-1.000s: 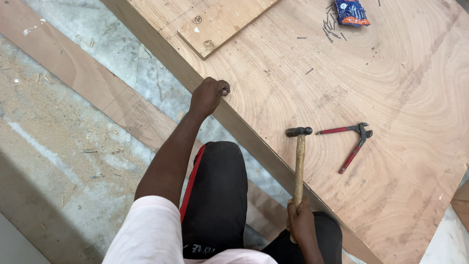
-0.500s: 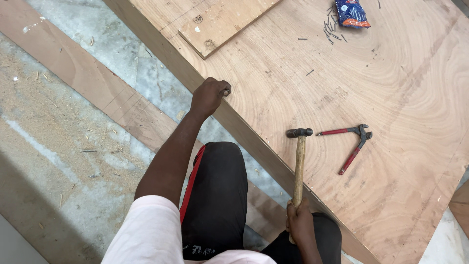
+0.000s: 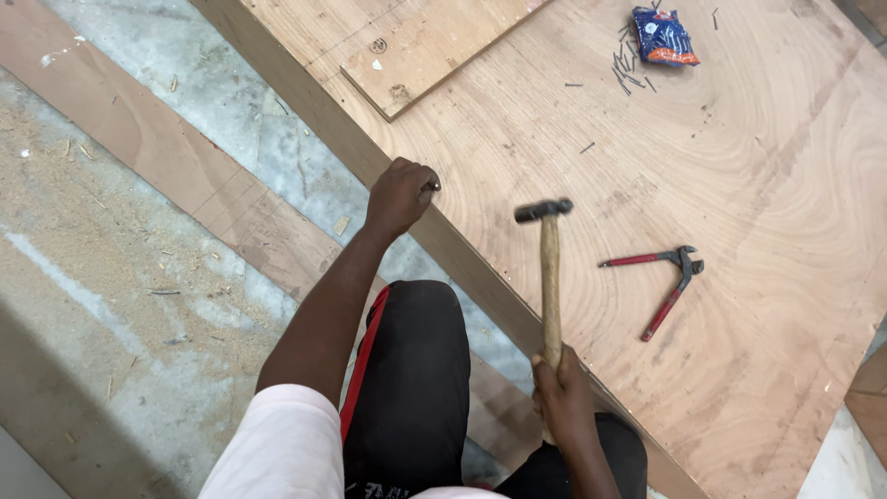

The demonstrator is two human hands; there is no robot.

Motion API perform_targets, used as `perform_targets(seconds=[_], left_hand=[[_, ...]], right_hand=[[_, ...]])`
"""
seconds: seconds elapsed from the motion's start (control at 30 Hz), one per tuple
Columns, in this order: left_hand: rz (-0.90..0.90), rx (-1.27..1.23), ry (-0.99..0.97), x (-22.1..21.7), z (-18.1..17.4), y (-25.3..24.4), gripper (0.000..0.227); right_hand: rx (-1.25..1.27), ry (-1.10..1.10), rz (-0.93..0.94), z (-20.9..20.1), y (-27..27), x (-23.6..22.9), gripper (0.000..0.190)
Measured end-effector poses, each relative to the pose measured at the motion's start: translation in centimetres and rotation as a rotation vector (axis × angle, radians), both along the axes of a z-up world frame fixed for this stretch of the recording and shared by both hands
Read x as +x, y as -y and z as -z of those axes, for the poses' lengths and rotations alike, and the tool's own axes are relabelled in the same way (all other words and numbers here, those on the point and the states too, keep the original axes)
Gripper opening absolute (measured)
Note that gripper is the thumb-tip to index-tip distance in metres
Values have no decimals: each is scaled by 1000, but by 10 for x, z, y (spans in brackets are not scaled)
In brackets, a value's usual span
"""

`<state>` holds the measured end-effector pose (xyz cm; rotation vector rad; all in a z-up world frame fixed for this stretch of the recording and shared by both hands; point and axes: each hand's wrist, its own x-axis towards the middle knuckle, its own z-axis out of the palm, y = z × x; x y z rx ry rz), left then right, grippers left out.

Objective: The person kneels on the floor and uses a hammer to drive nails into the edge of a large plywood board. They repeatedly pick up nails and strike them into the wood along the board's perimeter.

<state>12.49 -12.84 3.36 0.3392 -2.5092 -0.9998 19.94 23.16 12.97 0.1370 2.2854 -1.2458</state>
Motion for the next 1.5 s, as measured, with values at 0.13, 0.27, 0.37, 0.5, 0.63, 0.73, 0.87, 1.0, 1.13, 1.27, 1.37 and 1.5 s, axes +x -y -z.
perform_targets(seconds=[0.13,0.27,0.37,0.5,0.63,0.73,0.87,1.0,1.13,1.27,1.37,1.5], left_hand=[[-33,33,-38,1,-2,-2,13],[-52,108,-5,1,-6,-3,26],[-53,95,-14,1,-4,-3,34],[-46,121,-51,1,-3,-2,37],[-51,104,7,0,-2,0,38],[-56,110,46,-3,-3,1,39],[-64,135,49,-2,-3,1,39],[-64,138,33,-2,-4,1,40],[-54,150,20,1,-6,2,39],[-18,219,103,2,-2,5,35],[-82,-70,-42,1,16,21,47],[-126,-280,166,-1,44,49,64]], right_hand=[[56,-63,-121,-35,45,-10,21],[95,-135,-212,-49,74,-18,23],[207,-214,-279,-39,83,-24,26],[356,-272,-382,-14,86,-29,30],[450,-345,-482,-4,83,-33,33],[370,-308,-430,-13,84,-34,30],[327,-314,-378,-23,87,-29,29],[402,-361,-473,-8,85,-31,32],[427,-243,-432,-8,81,-39,30],[310,-279,-379,-36,85,-35,29],[224,-395,-330,-64,87,-28,27],[114,-634,-262,-74,81,-24,26]])
